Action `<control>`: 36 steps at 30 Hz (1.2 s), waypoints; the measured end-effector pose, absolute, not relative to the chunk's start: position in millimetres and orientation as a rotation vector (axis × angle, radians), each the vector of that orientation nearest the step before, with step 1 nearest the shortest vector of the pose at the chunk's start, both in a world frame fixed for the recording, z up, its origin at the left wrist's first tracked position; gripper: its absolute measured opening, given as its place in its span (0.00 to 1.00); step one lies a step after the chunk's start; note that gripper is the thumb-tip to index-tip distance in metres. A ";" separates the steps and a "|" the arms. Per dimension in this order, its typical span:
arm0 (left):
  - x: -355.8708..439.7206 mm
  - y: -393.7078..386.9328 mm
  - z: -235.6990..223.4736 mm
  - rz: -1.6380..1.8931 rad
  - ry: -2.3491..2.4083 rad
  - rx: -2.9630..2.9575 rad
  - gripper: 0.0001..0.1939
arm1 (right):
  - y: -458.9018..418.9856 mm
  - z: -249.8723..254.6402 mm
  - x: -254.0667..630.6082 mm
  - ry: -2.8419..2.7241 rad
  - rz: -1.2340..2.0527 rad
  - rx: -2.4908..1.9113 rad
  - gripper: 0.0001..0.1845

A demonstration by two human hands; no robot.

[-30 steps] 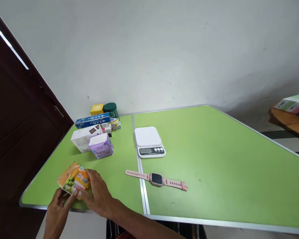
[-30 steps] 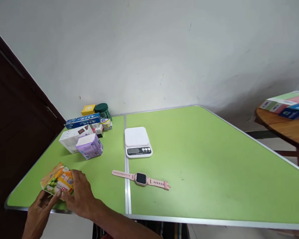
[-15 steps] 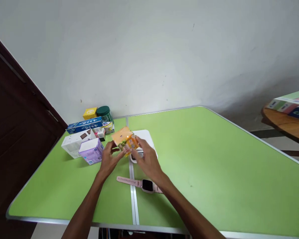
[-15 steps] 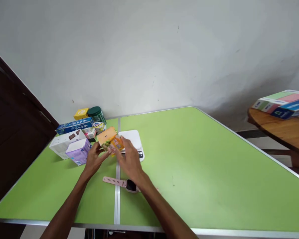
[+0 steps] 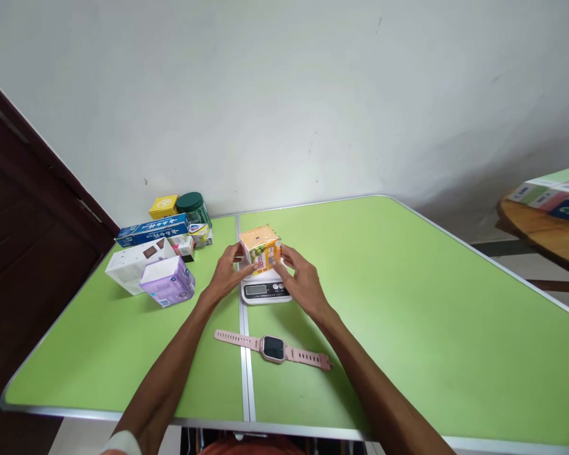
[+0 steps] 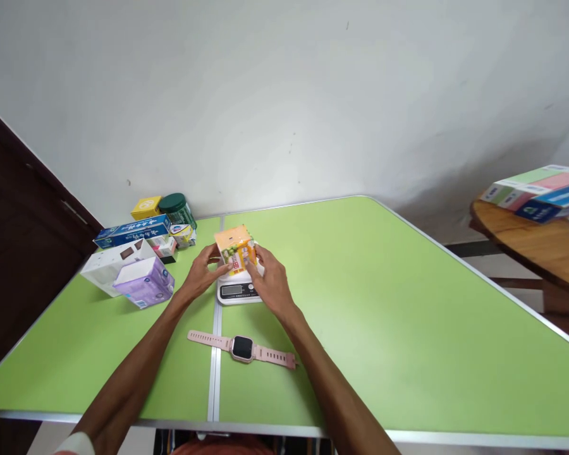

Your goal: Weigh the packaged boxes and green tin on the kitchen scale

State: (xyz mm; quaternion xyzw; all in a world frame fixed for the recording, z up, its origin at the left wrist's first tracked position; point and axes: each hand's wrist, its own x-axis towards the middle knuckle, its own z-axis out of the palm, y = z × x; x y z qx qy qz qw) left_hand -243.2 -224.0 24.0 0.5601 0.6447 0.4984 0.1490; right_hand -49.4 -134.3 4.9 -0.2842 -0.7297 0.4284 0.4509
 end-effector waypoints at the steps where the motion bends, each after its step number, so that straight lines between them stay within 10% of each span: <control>1: -245.1 -228.5 21.6 1.439 1.872 1.596 0.39 | -131.4 -0.2 -45.5 -1.784 1.064 -0.719 0.29; 18: -269.8 -274.5 -25.3 1.619 2.003 1.085 0.30 | -99.5 -59.7 -19.0 -1.943 0.712 -0.983 0.27; 28: -239.6 -243.7 14.7 1.624 2.124 1.403 0.53 | -114.9 -40.2 -33.1 -1.799 0.875 -0.836 0.33; 36: -236.3 -201.6 68.7 1.138 2.120 1.699 0.25 | -127.4 -39.5 -66.2 -1.810 0.859 -0.650 0.39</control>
